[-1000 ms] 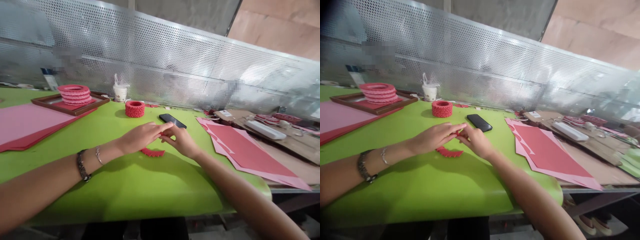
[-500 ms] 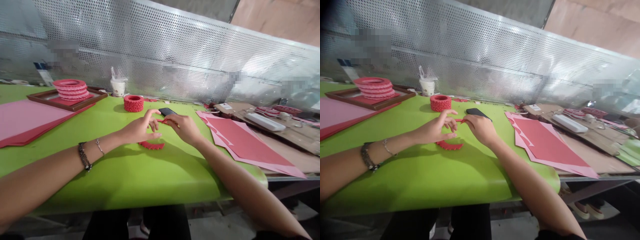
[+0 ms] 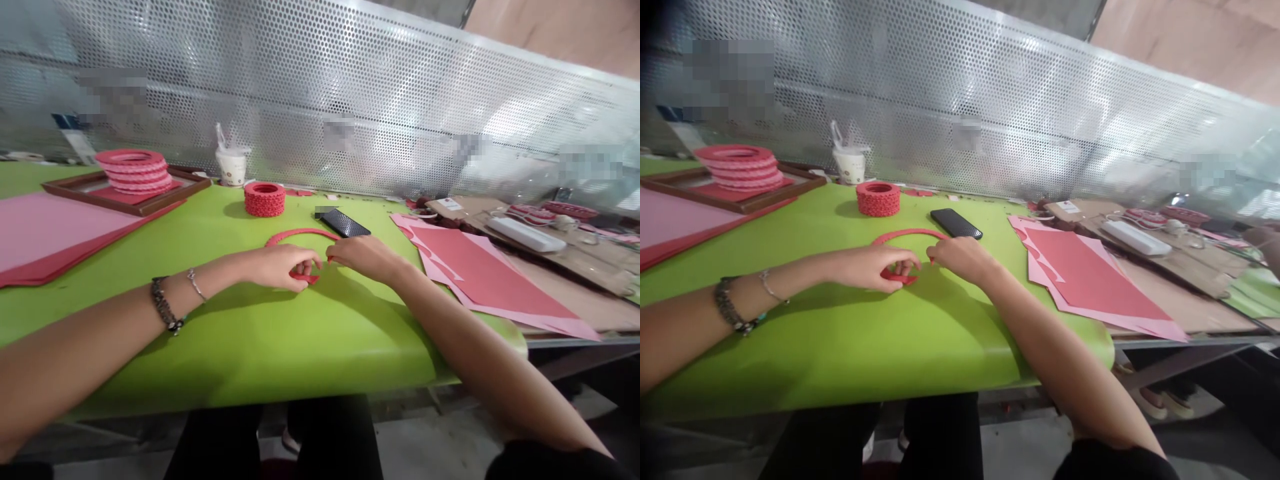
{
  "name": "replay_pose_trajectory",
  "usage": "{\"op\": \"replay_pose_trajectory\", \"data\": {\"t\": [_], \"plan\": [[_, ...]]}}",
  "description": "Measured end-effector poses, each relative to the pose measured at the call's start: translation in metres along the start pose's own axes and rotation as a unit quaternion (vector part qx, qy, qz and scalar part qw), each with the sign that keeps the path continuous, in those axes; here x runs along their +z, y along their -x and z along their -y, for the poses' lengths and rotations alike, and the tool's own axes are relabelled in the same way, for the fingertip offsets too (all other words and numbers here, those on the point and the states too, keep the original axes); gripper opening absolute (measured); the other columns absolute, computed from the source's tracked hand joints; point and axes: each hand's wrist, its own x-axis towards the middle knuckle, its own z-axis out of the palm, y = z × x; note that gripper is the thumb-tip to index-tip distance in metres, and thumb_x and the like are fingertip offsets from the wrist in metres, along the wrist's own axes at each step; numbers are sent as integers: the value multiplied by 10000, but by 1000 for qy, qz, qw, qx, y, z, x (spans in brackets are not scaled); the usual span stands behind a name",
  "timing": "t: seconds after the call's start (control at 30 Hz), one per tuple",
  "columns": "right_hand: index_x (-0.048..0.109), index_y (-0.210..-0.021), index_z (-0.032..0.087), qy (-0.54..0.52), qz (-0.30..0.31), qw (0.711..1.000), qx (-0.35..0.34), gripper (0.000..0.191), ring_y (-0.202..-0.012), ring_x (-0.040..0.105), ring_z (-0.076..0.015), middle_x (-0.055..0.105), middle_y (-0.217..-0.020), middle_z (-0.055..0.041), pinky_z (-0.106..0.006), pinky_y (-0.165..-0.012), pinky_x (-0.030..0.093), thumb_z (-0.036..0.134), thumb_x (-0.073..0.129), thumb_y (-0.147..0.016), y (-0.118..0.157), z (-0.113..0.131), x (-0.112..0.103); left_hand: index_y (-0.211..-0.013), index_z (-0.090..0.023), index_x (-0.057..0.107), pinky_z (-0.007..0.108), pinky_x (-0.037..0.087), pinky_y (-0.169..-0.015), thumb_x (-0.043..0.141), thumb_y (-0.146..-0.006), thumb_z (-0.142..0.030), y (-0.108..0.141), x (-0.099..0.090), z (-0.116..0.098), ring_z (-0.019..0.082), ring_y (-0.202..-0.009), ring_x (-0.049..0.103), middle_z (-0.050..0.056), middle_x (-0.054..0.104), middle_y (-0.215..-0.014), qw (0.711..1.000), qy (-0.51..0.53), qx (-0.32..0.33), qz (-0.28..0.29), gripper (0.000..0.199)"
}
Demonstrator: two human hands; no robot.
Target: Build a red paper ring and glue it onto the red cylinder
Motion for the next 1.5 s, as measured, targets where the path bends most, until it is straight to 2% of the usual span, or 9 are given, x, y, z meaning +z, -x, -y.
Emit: {"op": "replay_pose_trajectory", "data": {"t": [0.2,0.33,0.4,0.47,0.57,0.77,1.03,1.23,1.5], "plan": [[661,-830,148,32,-35,998,-37,190,-854,604,-184,665,-917,-77,-243,-601,376,103,478,-855,0,1,1,-1125,-166,512,217,365,-541,432,-739,-196,0,0,4,121,-623,516,23,577,-809,997,-56,20,-48,395],[674,-893,138,55,-22,997,-49,215,-857,612,-205,674,-911,-97,-260,-627,404,87,467,-860,2,7,0,-812,-160,560,226,329,-517,444,-744,-214,-2,0,9,122,-580,483,0,544,-678,995,-87,33,-31,144],[677,-889,152,17,-36,999,-32,225,-806,624,-192,680,-883,-83,-256,-619,414,119,455,-875,2,6,1,-710,-164,521,226,319,-505,400,-818,-275,-2,-1,12,116,-552,474,-7,527,-637,997,-69,32,-23,197],[677,-892,160,-57,-78,995,-30,226,-798,630,-174,688,-888,-65,-252,-659,434,127,453,-876,2,4,3,-749,-165,518,219,337,-518,344,-878,-355,-2,-2,16,116,-574,500,-3,540,-665,999,-30,26,-15,288],[672,-889,155,-155,-166,972,-56,201,-818,625,-161,688,-904,-58,-254,-728,451,119,478,-854,1,0,6,-857,-164,524,216,371,-575,349,-890,-377,-3,-3,21,123,-655,528,10,564,-760,999,-1,28,-16,277],[653,-836,135,-170,-286,941,-70,201,-715,604,-154,677,-790,-71,-253,-639,451,204,466,-866,5,2,5,-863,-152,491,217,369,-574,332,-896,-321,-2,-2,17,108,-608,454,-1,480,-722,994,42,62,-83,235],[633,-947,159,-202,-349,911,-85,183,-657,615,-103,704,-890,-44,-208,-601,471,161,482,-845,7,7,6,-958,-134,485,221,366,-566,325,-890,-340,0,0,15,106,-610,425,3,451,-741,981,106,106,-123,270],[624,-842,150,-204,-375,895,-127,138,-684,604,-117,679,-795,-57,-223,-611,480,180,490,-849,7,9,4,-892,-141,482,224,360,-569,336,-891,-301,-1,1,9,103,-597,404,-14,418,-699,978,110,134,-118,217],[596,-757,164,-165,-399,895,-114,125,-625,569,-112,629,-713,-37,-222,-568,463,143,482,-804,9,10,6,-830,-162,450,214,305,-507,347,-896,-296,2,-1,11,87,-528,360,-40,385,-645,972,128,153,-121,181]]}}
